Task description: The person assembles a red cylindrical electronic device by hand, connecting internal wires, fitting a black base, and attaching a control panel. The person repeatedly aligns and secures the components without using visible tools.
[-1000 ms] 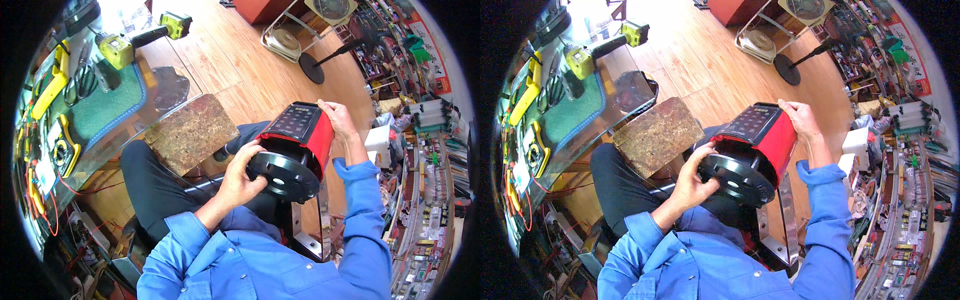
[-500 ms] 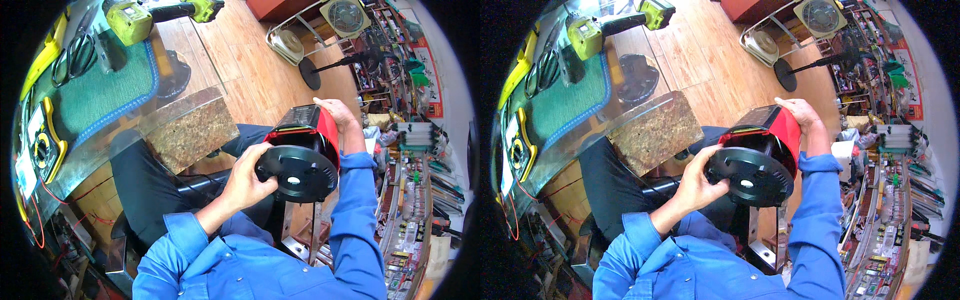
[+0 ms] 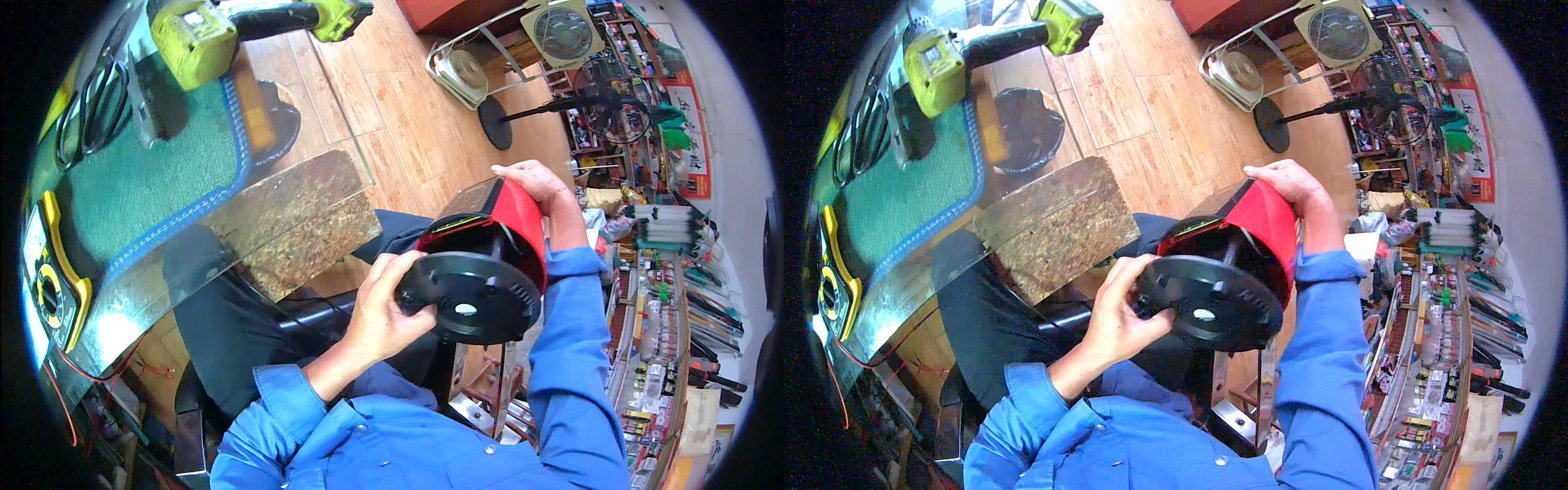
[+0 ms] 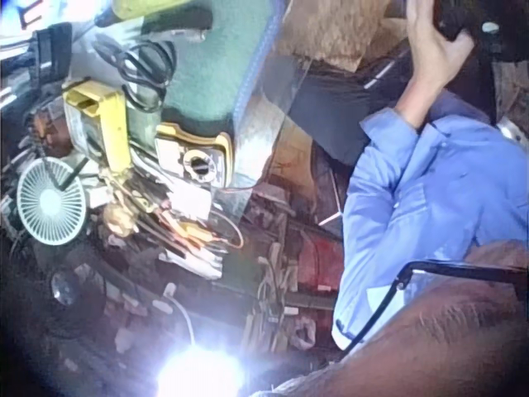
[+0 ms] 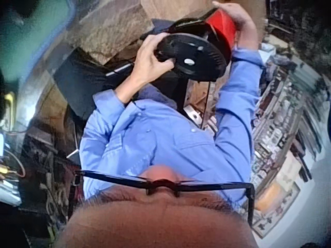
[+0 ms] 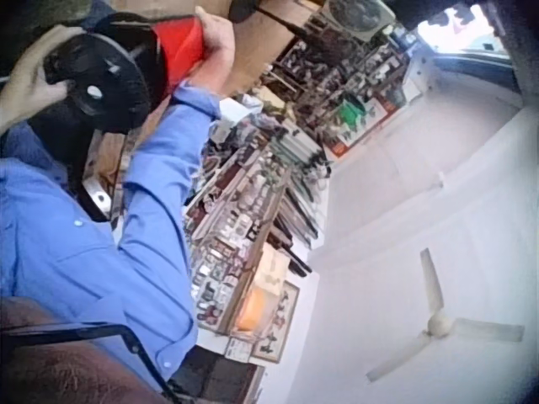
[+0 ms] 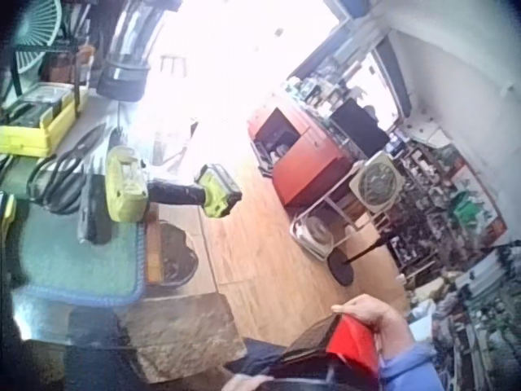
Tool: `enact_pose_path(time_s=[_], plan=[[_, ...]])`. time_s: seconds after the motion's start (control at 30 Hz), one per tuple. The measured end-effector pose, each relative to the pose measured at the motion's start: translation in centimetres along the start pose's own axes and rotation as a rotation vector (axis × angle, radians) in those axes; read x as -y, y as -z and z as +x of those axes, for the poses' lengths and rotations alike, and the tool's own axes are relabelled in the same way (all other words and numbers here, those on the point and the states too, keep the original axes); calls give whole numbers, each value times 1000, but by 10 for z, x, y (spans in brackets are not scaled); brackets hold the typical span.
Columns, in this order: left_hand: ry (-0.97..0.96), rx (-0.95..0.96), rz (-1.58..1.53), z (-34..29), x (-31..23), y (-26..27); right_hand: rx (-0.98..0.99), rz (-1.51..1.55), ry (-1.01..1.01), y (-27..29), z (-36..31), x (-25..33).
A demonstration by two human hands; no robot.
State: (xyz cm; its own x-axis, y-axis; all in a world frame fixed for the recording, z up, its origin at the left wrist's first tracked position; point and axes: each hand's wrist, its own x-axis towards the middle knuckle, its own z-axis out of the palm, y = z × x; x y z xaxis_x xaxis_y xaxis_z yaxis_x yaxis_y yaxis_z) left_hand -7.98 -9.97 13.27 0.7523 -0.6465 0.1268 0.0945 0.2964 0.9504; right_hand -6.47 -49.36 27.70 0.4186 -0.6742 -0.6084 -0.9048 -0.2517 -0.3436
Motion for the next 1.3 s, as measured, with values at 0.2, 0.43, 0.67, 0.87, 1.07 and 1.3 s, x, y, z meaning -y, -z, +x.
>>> enact_pose_path(time_s=[0.2, 0.43, 0.67, 0.87, 1.07, 1.3], plan=[[57, 38, -107, -8, 26, 5, -12, -11, 33, -13, -10, 19], [31, 70, -73, -10, 36, 7, -72, -65, 56, -13, -8, 8], [-31, 57, -147, -8, 48, 8, -98, -172, 56, -16, -5, 13], [81, 134, -172, -9, 49, 19, -116, -308, 72, -23, -3, 24], [94, 133, -268, -12, 46, 15, -108, -403, 67, -23, -6, 34], [76, 207, -282, -14, 40, 9, -91, -317, 104, -20, -12, 24]])
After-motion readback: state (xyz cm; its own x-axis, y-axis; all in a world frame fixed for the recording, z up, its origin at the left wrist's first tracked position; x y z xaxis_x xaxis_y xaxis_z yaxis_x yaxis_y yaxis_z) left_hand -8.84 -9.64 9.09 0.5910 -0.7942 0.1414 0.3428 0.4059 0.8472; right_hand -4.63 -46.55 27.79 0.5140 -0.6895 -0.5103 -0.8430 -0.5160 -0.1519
